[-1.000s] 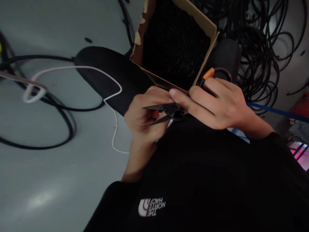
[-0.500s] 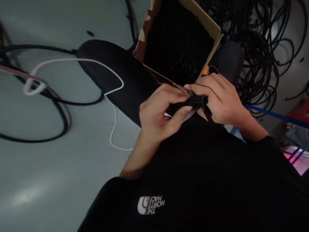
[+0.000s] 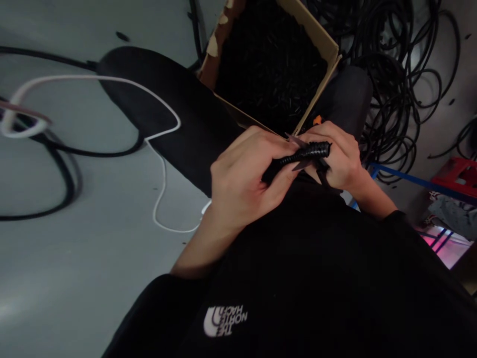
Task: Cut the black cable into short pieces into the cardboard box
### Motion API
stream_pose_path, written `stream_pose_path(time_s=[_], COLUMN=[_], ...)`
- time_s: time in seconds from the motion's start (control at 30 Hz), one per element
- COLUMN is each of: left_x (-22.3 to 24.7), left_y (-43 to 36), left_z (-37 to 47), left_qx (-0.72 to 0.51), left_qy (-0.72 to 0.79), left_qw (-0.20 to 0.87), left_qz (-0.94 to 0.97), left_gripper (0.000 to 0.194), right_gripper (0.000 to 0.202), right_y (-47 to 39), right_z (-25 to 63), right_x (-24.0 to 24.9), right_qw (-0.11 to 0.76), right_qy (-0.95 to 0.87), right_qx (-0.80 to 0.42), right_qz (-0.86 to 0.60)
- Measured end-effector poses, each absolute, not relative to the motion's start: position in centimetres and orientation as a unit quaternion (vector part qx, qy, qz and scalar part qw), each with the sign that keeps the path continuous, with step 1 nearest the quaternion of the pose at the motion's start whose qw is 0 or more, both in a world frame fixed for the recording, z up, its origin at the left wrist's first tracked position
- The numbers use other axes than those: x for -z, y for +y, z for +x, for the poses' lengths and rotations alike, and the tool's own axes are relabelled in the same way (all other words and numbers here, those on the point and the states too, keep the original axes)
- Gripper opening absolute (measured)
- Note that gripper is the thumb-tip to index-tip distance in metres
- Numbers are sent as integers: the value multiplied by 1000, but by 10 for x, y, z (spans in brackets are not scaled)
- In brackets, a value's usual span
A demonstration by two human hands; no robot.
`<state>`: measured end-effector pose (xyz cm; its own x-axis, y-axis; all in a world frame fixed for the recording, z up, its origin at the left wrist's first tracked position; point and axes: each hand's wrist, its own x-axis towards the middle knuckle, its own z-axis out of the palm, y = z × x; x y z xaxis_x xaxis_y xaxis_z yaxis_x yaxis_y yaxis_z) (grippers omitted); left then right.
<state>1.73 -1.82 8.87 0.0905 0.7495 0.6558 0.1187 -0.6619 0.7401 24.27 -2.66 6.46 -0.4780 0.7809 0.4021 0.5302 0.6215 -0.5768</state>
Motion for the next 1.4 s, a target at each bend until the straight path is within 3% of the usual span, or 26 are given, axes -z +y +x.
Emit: stream_pose_path(time_s=[0.17, 0.33, 0.57, 0.83, 1.1, 1.27, 1.4], left_x=[-108, -101, -87, -53, 8, 18, 16], left_y=[-26, -28, -23, 6, 37, 42, 42], left_z=[10, 6, -1, -8, -6, -8, -12], left_qx=[-516, -481, -469, -432, -473, -491, -516], left_qy=[372, 387, 364, 352, 365, 388, 367], left_qw=[356, 408, 418, 444, 506, 532, 539], left_qz=[684, 673, 687, 702, 622, 570, 556], left_gripper=[20, 36, 32, 49, 59, 66, 69], right_gripper=[39, 39, 32, 30, 29, 30, 41], right_y=[-29, -33, -32, -7, 12, 18, 6], right_z=[243, 247, 256, 249, 222, 220, 220], right_x=[-65, -64, -72, -80, -28, -11, -10], right_qw=[317, 282, 275, 196, 239, 241, 331], right_qy=[-837, -838, -849, -842, -784, -722, -675], right_qx=[-202, -212, -192, -264, -324, -386, -453], right_qz=[-399, -416, -409, -428, -472, -522, -479])
